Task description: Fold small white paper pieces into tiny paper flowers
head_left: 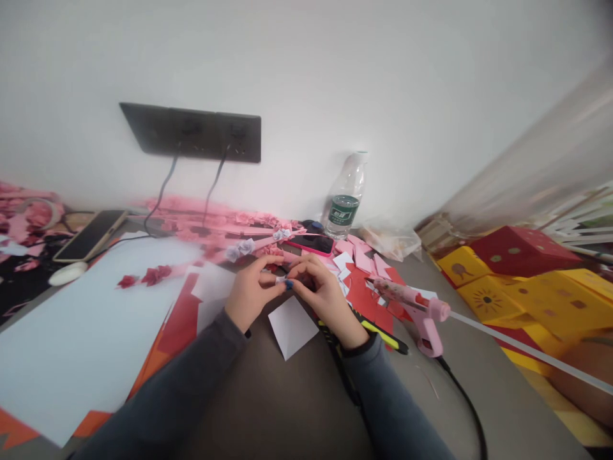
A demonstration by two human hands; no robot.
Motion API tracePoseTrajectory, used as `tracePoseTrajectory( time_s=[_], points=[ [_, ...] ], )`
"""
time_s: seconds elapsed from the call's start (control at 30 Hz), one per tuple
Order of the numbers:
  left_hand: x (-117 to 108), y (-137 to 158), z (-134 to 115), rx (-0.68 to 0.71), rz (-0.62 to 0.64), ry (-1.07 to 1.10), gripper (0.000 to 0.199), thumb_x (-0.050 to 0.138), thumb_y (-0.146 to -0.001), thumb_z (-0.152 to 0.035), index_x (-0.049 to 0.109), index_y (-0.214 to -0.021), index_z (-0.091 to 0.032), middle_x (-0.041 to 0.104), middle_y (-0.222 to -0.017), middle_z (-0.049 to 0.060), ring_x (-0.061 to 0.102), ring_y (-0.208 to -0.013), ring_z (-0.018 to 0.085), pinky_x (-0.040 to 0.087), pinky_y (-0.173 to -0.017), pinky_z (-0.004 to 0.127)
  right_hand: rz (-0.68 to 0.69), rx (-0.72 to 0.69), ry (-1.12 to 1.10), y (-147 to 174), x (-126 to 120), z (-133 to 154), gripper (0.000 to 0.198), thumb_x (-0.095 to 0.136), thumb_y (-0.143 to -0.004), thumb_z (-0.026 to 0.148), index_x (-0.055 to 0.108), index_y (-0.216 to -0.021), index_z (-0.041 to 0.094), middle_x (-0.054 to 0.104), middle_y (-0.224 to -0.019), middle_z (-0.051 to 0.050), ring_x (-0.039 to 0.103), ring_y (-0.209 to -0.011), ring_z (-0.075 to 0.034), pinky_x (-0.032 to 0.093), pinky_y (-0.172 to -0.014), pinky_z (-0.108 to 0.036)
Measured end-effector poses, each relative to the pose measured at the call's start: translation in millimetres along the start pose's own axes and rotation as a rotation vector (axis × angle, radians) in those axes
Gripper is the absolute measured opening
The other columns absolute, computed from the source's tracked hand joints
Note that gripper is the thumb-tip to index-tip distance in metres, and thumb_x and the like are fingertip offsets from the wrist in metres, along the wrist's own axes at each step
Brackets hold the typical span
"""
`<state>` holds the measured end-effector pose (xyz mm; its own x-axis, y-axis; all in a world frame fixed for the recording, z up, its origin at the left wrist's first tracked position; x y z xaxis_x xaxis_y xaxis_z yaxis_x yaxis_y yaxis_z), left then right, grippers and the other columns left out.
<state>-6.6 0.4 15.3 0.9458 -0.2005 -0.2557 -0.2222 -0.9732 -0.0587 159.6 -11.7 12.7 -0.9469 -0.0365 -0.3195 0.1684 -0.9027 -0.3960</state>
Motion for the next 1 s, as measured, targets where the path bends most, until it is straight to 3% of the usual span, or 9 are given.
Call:
tracePoseTrajectory(
  time_s=[0.17, 0.37, 0.57, 0.87, 1.0],
  points=[
    [0.9, 0.3, 2.8, 0.053, 0.004, -0.068, 0.036, 0.074, -0.073, -0.023, 0.069, -0.109, -0.021, 0.076, -0.069, 0.0, 0.073, -0.071, 0.021, 0.055, -0.07, 0.029, 0.016, -0.001, -0.008, 0.6, 0.0, 0.6, 0.01, 0.061, -0.09, 0.022, 0.061, -0.08, 0.02, 0.061, -0.095, -0.007, 0.057, -0.087, -0.021, 0.044, -0.072, -0.033],
    [7.6, -1.2, 2.6, -0.191, 0.122, 0.325, 0.034, 0.077, -0.072, -0.028, 0.066, -0.1, -0.013, 0.077, -0.076, 0.006, 0.074, -0.072, 0.02, 0.059, -0.07, 0.029, -0.045, -0.004, -0.066, 1.2, -0.4, -2.4, 0.019, 0.06, -0.092, 0.032, 0.059, -0.077, 0.02, 0.061, -0.092, -0.007, 0.058, -0.088, -0.021, 0.045, -0.077, -0.035],
    [9.0, 0.2, 3.3, -0.237, 0.143, 0.427, 0.035, 0.084, -0.065, -0.038, 0.065, -0.078, -0.012, 0.073, -0.072, 0.005, 0.074, -0.068, 0.018, 0.056, -0.06, 0.023, -0.074, 0.007, -0.065, 1.0, -0.6, -4.0, 0.017, 0.06, -0.092, 0.033, 0.062, -0.08, 0.02, 0.062, -0.09, -0.006, 0.059, -0.086, -0.021, 0.045, -0.075, -0.034],
    [9.3, 0.7, 1.4, -0.216, 0.205, 0.466, 0.038, 0.083, -0.068, -0.041, 0.067, -0.086, -0.012, 0.074, -0.078, 0.006, 0.075, -0.073, 0.02, 0.059, -0.069, 0.028, -0.098, 0.03, -0.028, 0.8, -1.4, -3.2, 0.008, 0.061, -0.088, 0.024, 0.062, -0.08, 0.021, 0.063, -0.087, -0.006, 0.058, -0.081, -0.02, 0.044, -0.069, -0.033],
    [11.2, 1.8, 0.8, -0.229, 0.213, 0.507, 0.038, 0.081, -0.07, -0.044, 0.066, -0.086, -0.013, 0.073, -0.077, 0.006, 0.075, -0.073, 0.02, 0.06, -0.071, 0.029, -0.129, -0.036, 0.008, 1.1, -1.1, 1.9, 0.008, 0.06, -0.088, 0.021, 0.062, -0.08, 0.022, 0.063, -0.086, -0.005, 0.058, -0.082, -0.02, 0.045, -0.072, -0.033]
  ],
)
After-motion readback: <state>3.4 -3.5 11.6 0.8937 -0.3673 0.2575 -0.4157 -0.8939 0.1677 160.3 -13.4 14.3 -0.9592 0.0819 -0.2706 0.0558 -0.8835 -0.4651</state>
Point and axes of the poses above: each hand's wrist, its own y-axis away from the middle knuckle, its own x-axis out of the palm, z = x × y, the point moved 1 cm from there along -y, towards the middle knuckle
